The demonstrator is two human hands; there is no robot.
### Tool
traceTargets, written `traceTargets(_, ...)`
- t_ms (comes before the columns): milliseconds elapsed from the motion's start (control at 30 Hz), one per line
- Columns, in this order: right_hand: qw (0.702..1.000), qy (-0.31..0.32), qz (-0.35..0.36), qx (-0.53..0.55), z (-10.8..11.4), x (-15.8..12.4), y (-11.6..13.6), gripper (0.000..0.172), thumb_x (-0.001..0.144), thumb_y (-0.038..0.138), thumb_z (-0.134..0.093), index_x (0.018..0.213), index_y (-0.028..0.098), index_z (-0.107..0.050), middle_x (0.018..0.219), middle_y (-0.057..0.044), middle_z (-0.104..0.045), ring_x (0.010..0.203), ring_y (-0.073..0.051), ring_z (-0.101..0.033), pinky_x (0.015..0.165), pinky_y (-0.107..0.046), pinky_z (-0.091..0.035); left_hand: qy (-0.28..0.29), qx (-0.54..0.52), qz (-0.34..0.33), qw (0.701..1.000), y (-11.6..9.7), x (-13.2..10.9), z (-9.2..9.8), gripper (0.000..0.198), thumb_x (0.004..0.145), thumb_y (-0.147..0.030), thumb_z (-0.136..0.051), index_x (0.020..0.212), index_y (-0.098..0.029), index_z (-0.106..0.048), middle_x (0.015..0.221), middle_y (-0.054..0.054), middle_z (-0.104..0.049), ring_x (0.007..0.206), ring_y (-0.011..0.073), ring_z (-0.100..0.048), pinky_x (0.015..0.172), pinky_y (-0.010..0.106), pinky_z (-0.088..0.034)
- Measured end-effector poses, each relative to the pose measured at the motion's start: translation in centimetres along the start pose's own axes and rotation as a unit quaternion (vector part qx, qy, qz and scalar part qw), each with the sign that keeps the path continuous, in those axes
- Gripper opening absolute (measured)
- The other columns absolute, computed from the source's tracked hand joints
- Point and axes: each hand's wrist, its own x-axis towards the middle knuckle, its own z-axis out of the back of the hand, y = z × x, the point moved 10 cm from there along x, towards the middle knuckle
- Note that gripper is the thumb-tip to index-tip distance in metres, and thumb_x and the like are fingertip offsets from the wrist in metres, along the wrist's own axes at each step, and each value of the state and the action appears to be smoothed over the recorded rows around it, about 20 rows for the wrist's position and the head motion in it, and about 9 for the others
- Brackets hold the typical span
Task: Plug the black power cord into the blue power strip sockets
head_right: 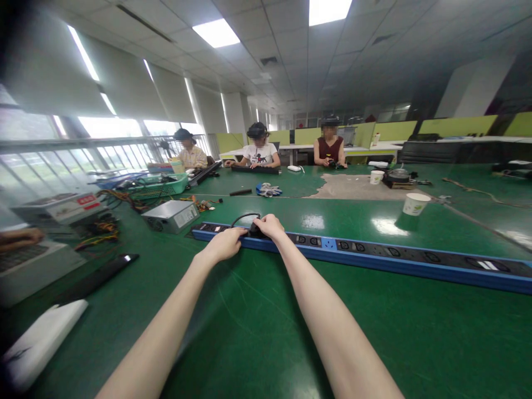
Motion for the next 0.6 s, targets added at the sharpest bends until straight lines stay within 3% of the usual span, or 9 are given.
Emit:
traceTargets(133,1.0,0.003,-0.011,-0.009,0.1,0.0,0.4,0.042,0.081,0.056,-0.067,0.067,0.017,-0.071,0.062,-0.002,-0.061,0.063,-0.013,-0.053,0.062,-0.023,-0.035,-0.002,0.005,-0.002,1.0,-0.2,0.1,0.0,0.052,0.088,-0.01,-0.048,0.135,-0.02,-0.065,0.137,0.011,-0.067,0.128,0.0237,-0.063,0.112,0.035,-0.045)
traceTargets(333,1.0,0.008,-0.002,0.018,0.2,-0.7,0.2,0.046,0.083,0.061,-0.064,0.069,0.017,-0.071,0.06,0.0,-0.06,0.065,-0.013,-0.056,0.063,-0.022,-0.038,0.002,0.014,-0.004,1.0,-0.2,0.1,0.0,0.051,0.088,-0.011,-0.049,0.136,-0.02,-0.065,0.138,0.01,-0.067,0.129,0.0233,-0.062,0.112,0.034,-0.045)
traceTargets(600,0.992,0.007,-0.041,0.122,-0.1,-0.8,-0.6,0.043,0.077,0.056,-0.072,0.064,0.016,-0.069,0.055,0.001,-0.057,0.062,-0.011,-0.052,0.06,-0.022,-0.037,0.002,0.021,-0.008,1.0,-0.6,0.0,0.1,0.05,0.088,-0.011,-0.048,0.135,-0.019,-0.065,0.137,0.01,-0.067,0.128,0.0243,-0.063,0.111,0.035,-0.046)
